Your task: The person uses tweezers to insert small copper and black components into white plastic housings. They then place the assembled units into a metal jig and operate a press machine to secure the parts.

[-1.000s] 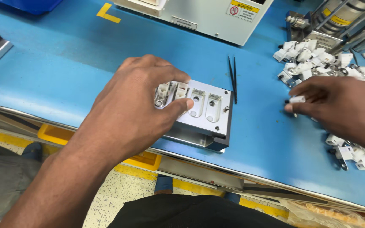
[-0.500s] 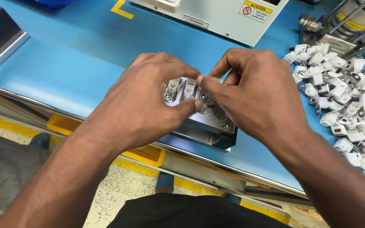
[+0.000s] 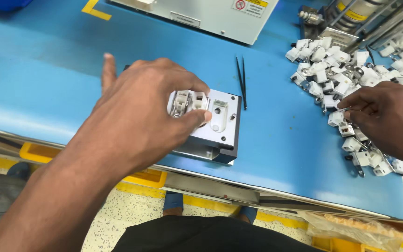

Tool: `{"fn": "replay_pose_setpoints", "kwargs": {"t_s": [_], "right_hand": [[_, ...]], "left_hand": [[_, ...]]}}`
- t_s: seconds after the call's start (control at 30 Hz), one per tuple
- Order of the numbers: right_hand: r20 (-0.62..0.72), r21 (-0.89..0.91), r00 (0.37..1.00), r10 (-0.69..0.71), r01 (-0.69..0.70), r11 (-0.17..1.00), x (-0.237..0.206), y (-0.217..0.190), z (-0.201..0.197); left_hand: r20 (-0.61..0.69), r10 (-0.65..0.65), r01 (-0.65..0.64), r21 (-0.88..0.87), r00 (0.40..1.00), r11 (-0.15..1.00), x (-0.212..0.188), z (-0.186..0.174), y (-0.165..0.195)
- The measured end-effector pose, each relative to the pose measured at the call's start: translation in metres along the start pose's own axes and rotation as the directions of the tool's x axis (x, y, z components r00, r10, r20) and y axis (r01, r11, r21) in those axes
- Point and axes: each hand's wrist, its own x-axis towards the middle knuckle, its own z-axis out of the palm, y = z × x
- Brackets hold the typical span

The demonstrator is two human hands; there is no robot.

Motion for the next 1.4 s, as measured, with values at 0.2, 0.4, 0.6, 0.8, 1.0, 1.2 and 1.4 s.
{"fn": "replay_pose_setpoints", "kwargs": {"t_s": [0.2, 0.4, 0.6, 0.8, 1.0, 1.2, 1.4], "right_hand": [[-0.009, 0.591, 0.966, 0.258, -0.203, 0.781, -0.021, -0.054, -0.033], [0.058, 0.970, 0.988, 0.143, -0.090, 0.226, -0.048, -0.153, -0.068], [0.303, 0.920, 0.927, 0.222, -0.345, 0.186, -0.054, -0.184, -0.076], [0.357, 0.931, 0.913, 0.197, -0.365, 0.006, -0.048, -0.186, -0.071], [0.189, 0.982, 0.957, 0.220, -0.179, -0.064, -0.060, -0.197, -0.073], [0.123, 0.987, 0.986, 0.116, -0.134, 0.091, -0.073, -0.207, -0.068], [0.321, 0.618, 0.818, 0.478, -0.563, 0.549, -0.077, -0.134, -0.034]], "left_hand": [[-0.197, 0.016, -0.050, -0.165, 0.980, 0.985, -0.014, -0.002, 0.030], [-0.265, 0.062, -0.069, -0.017, 0.962, 0.997, -0.021, -0.003, 0.041], [-0.079, 0.109, -0.100, 0.112, 0.991, 0.989, -0.007, -0.002, 0.012], [0.031, 0.075, -0.077, 0.078, 0.997, 0.994, 0.004, -0.004, 0.011], [-0.293, -0.037, -0.028, -0.212, 0.955, 0.977, -0.004, -0.010, 0.037], [0.050, -0.378, 0.298, -0.714, 0.924, 0.633, -0.016, 0.000, 0.059], [-0.044, -0.081, 0.076, -0.099, 0.996, 0.992, -0.006, 0.008, 0.050]]}}
